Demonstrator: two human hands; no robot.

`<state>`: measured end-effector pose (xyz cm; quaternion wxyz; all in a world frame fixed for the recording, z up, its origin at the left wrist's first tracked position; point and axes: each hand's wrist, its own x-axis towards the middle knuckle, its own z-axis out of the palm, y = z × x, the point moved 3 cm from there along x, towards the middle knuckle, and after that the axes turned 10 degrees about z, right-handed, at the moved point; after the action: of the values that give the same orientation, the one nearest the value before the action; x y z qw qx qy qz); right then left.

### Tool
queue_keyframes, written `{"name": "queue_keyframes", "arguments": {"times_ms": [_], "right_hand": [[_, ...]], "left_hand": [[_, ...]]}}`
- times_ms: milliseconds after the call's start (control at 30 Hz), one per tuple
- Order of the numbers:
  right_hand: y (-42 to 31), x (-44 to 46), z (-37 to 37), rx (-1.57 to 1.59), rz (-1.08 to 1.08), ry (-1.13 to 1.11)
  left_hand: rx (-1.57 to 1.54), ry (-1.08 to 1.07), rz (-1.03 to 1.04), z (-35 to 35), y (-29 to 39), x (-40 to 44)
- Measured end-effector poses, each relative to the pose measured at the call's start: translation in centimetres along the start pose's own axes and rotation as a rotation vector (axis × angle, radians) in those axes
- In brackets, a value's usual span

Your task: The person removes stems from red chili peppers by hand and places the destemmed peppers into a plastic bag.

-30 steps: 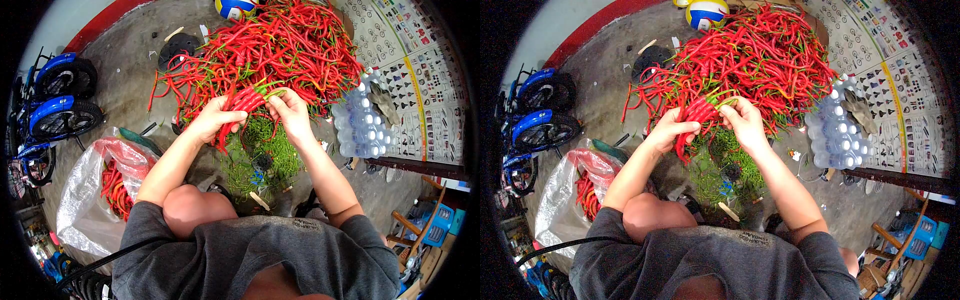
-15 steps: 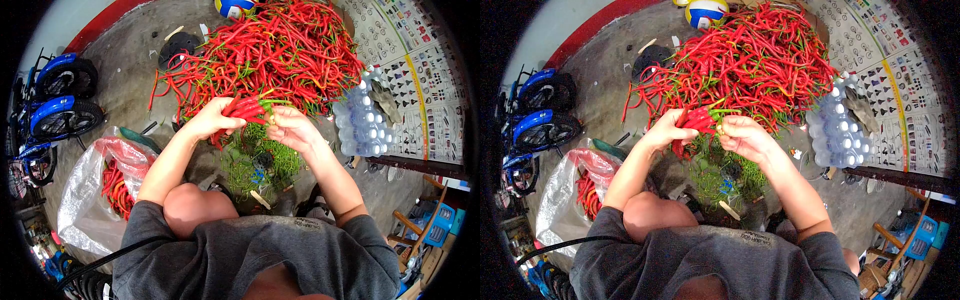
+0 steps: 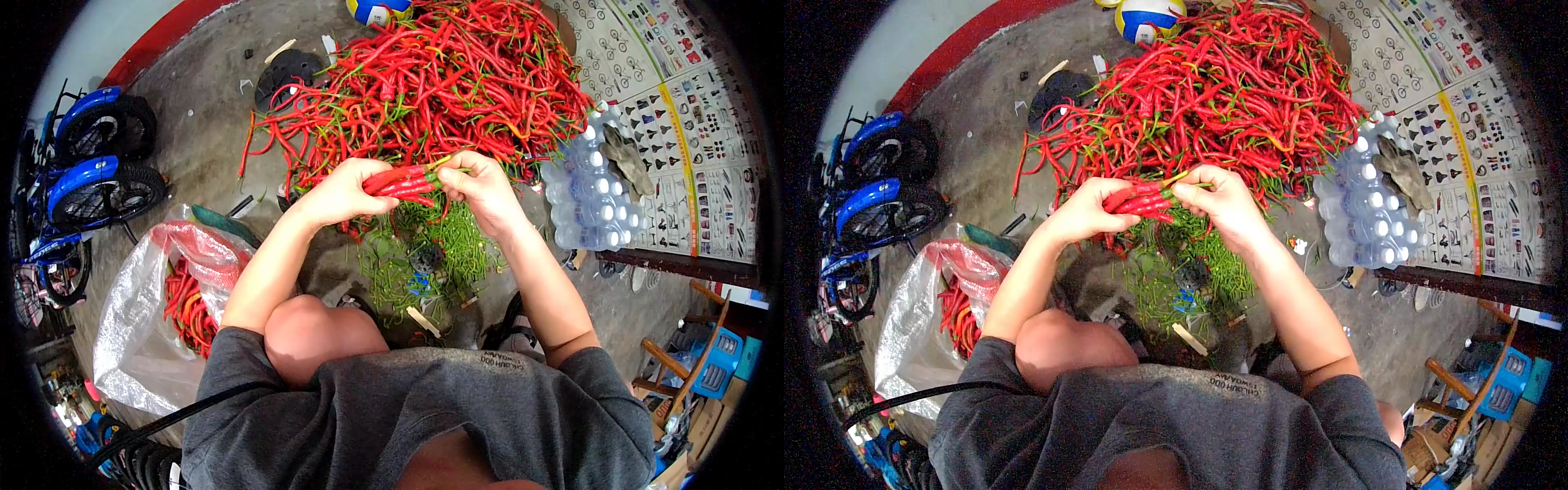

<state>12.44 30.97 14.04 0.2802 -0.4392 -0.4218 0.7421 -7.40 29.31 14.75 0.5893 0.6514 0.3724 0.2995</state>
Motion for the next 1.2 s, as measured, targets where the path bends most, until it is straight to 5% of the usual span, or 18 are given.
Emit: {"name": "queue_keyframes", "arguments": {"times_ms": [300, 367, 400, 500, 567, 667, 833, 900, 1033, 1167, 1200], "right_hand": [[1.4, -0.4, 2.4, 0.646, 0.172, -0.48], [0.3, -0.5, 1.7, 0.401, 0.177, -0.385], [0.2, -0.6, 1.5, 0.176, 0.108, -0.167], [0.1, 0.2, 0.8, -0.084, -0.155, -0.046], [0.3, 0.5, 0.7, -0.062, -0.149, -0.017], [0.6, 0.7, 0.7, -0.063, -0.047, -0.016], [1.2, -0.2, 2.3, 0.205, 0.385, -0.432], [1.3, -0.2, 2.1, 0.242, 0.39, -0.411], [0.4, 0.3, 0.3, 0.408, 0.223, -0.428], [1.2, -0.2, -1.1, -0.406, 0.183, -0.031], [1.7, 0.0, -0.6, -0.645, 0.015, 0.004]], "left_hand": [[-0.104, -0.133, -0.019, 0.2, -0.3, -0.6], [-0.119, -0.107, -0.043, 0.3, 0.2, -0.7], [-0.17, -0.109, -0.102, 0.3, 0.2, -0.8], [-0.207, -0.143, -0.138, 0.6, -0.2, -0.6], [-0.203, -0.139, -0.121, 0.9, 0.0, -0.4], [-0.197, -0.182, -0.114, 0.9, -0.4, -0.3], [-0.19, -0.299, -0.083, 1.4, -0.8, -0.2], [-0.097, -0.406, -0.094, 1.5, -0.6, -0.3], [-0.408, 0.016, -0.074, 0.0, -2.0, 0.2], [-1.171, 0.462, -0.013, -1.3, -3.7, 1.0], [-1.286, 0.466, 0.04, -1.3, -4.0, 1.3]]}}
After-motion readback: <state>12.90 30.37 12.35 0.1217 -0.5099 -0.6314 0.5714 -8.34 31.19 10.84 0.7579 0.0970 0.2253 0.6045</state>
